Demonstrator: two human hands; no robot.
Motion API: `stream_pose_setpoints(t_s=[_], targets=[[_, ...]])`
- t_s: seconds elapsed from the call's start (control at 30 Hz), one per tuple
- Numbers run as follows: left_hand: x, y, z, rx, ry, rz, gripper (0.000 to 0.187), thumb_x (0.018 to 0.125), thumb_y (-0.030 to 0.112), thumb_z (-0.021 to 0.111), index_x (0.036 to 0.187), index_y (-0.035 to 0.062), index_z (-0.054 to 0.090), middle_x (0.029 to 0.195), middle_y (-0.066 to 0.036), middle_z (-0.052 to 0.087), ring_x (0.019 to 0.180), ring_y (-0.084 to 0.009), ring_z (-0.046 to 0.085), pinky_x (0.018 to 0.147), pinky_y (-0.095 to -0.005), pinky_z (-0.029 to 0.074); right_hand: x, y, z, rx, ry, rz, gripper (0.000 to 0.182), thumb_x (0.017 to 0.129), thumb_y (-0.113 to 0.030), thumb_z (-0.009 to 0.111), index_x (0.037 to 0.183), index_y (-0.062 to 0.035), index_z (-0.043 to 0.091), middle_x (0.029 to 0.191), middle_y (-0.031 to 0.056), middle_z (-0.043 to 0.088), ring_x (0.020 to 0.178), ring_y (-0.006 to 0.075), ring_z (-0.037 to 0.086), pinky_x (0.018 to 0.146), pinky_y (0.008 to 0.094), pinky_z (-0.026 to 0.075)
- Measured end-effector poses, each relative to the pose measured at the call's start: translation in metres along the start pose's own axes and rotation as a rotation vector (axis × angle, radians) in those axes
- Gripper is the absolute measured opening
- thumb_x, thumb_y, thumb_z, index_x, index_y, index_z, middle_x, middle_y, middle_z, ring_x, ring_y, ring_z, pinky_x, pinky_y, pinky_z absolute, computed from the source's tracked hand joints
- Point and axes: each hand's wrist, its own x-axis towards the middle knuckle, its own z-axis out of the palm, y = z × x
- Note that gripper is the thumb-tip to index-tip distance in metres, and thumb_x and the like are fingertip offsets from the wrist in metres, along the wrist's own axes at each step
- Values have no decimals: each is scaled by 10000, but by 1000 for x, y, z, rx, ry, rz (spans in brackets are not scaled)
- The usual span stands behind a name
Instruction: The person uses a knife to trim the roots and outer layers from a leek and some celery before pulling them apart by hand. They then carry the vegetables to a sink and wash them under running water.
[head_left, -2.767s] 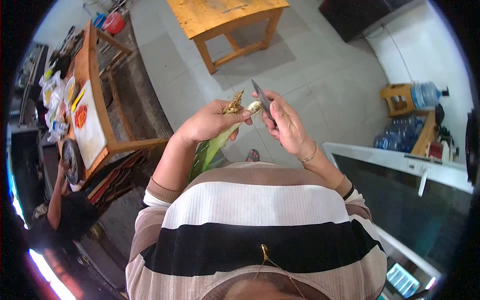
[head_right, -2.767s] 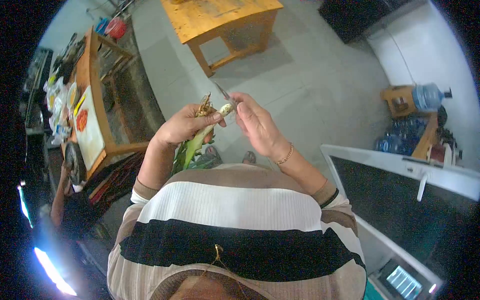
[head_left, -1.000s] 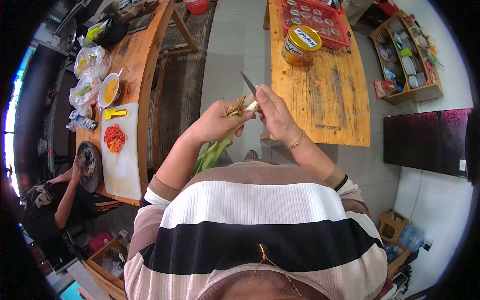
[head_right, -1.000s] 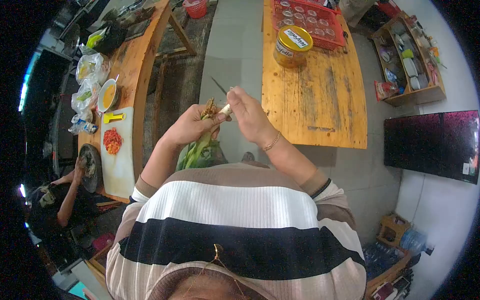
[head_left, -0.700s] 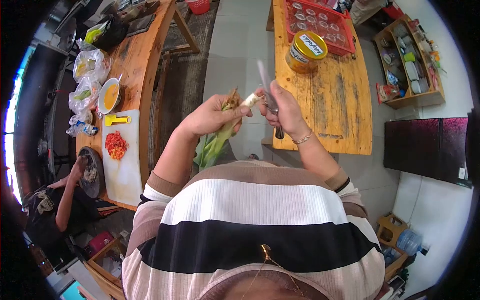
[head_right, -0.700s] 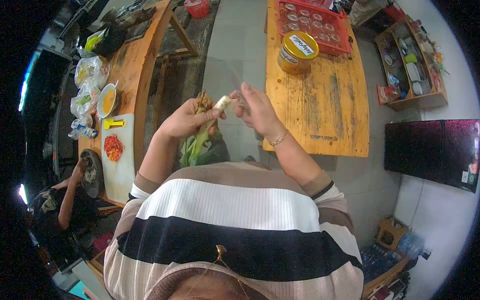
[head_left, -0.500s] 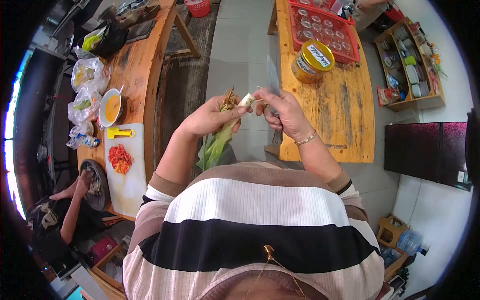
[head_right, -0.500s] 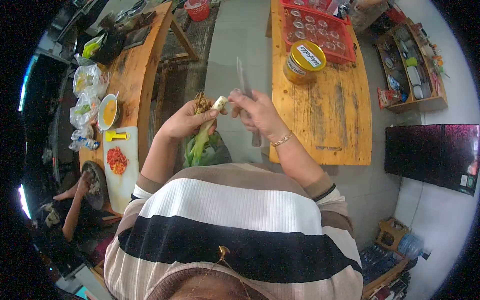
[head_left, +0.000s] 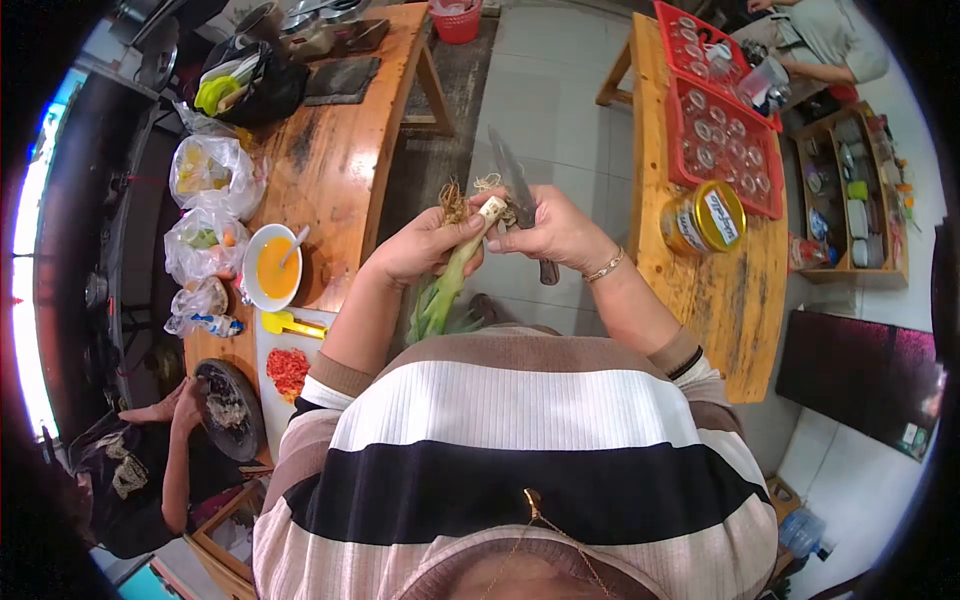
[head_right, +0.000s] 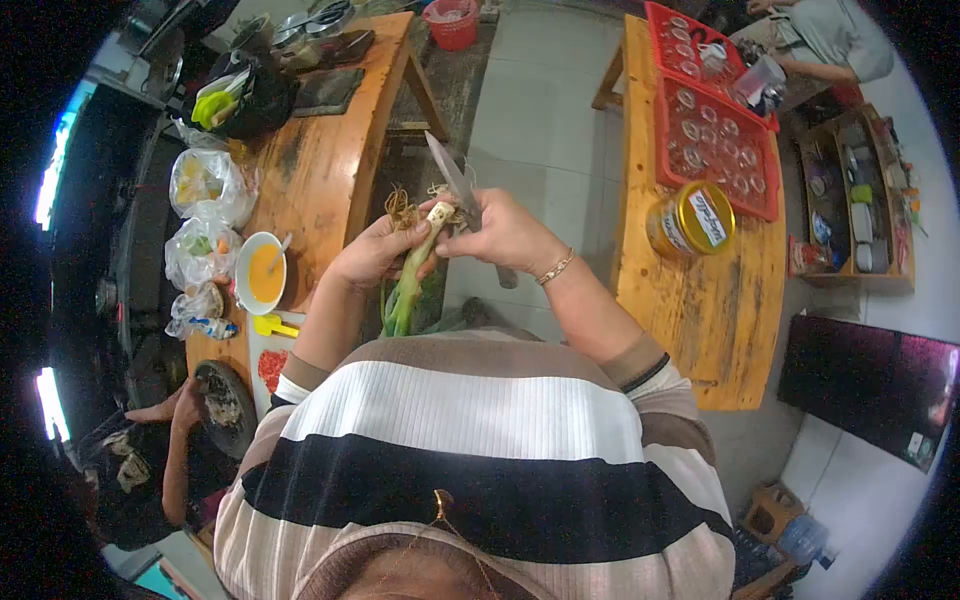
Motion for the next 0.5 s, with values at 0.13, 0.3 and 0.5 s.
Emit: stream_pose_setpoints(t_s=[0.13, 0.3, 0.5], targets=[[-2, 12, -24, 35, 60, -28, 368, 927, 393, 453, 893, 58, 601, 583, 12, 536, 450, -23, 386, 407, -180, 255, 39, -10, -2, 17, -12, 23, 237, 748, -63, 688, 976, -49, 626, 684, 5, 598, 520, 29, 470, 442, 179, 356], [4, 27, -52, -7, 71, -13, 361, 919, 386, 473, 880, 52, 604, 585, 15, 537, 455, -25, 393, 408, -185, 256, 82, -24, -13, -60, -73, 32, 104, 764, -67, 670, 803, 5, 606, 688, 40, 618, 504, 73, 533, 442, 208, 411], [29, 36, -86, 0, 119, 36, 362, 927, 370, 464, 994, 40, 598, 601, 17, 547, 456, -22, 386, 407, -184, 250, 128, -42, -39, -31, -116, 59, 98, 794, -86, 646, 783, 1, 600, 641, 39, 605, 466, 68, 523, 403, 197, 373]])
